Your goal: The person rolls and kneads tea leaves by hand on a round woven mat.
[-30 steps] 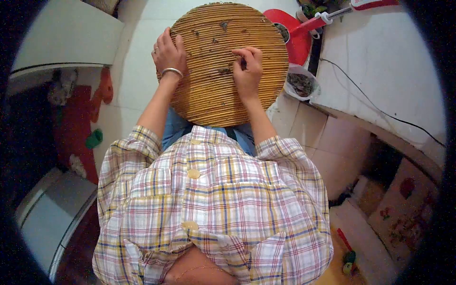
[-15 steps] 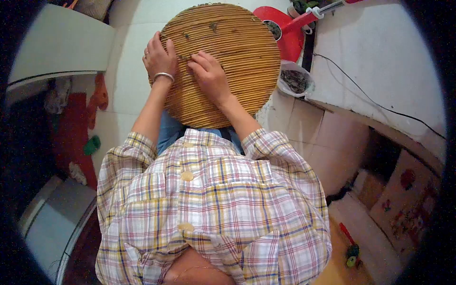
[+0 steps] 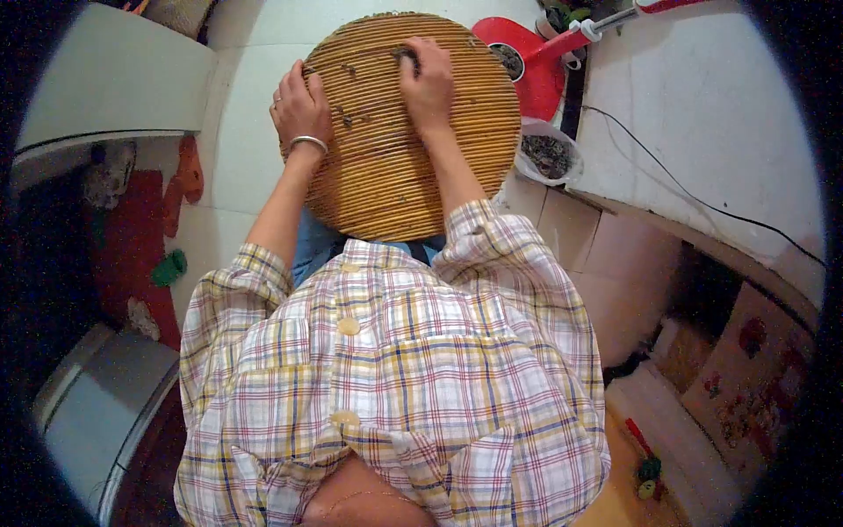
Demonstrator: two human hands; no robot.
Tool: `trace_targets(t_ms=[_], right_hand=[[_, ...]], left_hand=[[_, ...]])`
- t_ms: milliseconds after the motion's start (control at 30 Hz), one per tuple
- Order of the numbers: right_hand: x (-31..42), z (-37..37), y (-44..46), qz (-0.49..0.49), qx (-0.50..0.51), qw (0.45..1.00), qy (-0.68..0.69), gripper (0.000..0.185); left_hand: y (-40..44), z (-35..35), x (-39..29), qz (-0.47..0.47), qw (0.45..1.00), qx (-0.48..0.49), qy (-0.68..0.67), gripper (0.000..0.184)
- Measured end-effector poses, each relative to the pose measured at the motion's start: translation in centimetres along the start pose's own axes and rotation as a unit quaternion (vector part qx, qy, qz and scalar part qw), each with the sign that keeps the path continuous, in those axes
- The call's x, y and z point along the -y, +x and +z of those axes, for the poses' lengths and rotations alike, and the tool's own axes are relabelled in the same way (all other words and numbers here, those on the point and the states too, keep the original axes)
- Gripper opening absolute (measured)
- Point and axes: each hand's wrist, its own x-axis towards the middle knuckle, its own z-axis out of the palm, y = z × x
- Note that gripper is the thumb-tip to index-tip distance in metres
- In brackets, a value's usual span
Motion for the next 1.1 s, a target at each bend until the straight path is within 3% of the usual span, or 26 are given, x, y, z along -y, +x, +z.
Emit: trace_targets(t_ms=[200, 400, 533, 600, 733, 800, 833, 900, 967, 1100], right_hand=[[6.2, 3.6, -1.6, -0.133, 0.098, 0.986, 0.023, 0.029], [6.1, 2.4, -5.0, -0.21, 0.164, 0.964, 0.02, 0.026], [5.7, -2.8, -6.4, -0.114, 0.207, 0.971, 0.037, 0.022], [5.9, -5.1, -7.2, -0.054, 0.137, 0.989, 0.002, 0.024], [5.7, -5.7, -8.8, -0.04, 0.156, 0.986, -0.035, 0.034], [5.9, -3.7, -7.9, -0.071, 0.155, 0.954, -0.248, 0.048], [4.7, -2.2, -7.2, -0.072, 0.171, 0.947, -0.26, 0.057], [4.1, 0.3, -4.3, -0.074, 0.156, 0.95, -0.26, 0.056], [3.5, 1.4, -2.4, -0.079, 0.134, 0.954, -0.258, 0.056], [3.9, 0.2, -4.6, -0.083, 0.157, 0.956, -0.232, 0.057]], left_hand=[[0.0, -0.3, 0.1, -0.014, 0.998, -0.015, -0.061, 0.044], [0.1, -0.4, 0.6, -0.021, 0.991, -0.014, -0.132, 0.047], [0.1, -0.5, 0.5, -0.009, 0.994, -0.024, -0.111, 0.045], [-0.2, -0.5, 0.5, -0.008, 0.993, -0.024, -0.111, 0.045], [-0.1, -0.4, 0.3, -0.01, 0.998, 0.002, -0.07, 0.047], [0.1, -0.3, 0.0, -0.005, 0.999, 0.007, -0.043, 0.048], [0.1, -0.2, -0.1, 0.002, 1.0, 0.006, -0.029, 0.05], [0.0, 0.1, -0.4, 0.013, 1.0, 0.005, -0.015, 0.053], [0.0, 0.7, -0.3, 0.039, 0.996, -0.078, 0.033, 0.061], [-0.1, 0.7, 0.1, 0.067, 0.994, -0.077, 0.049, 0.07]])
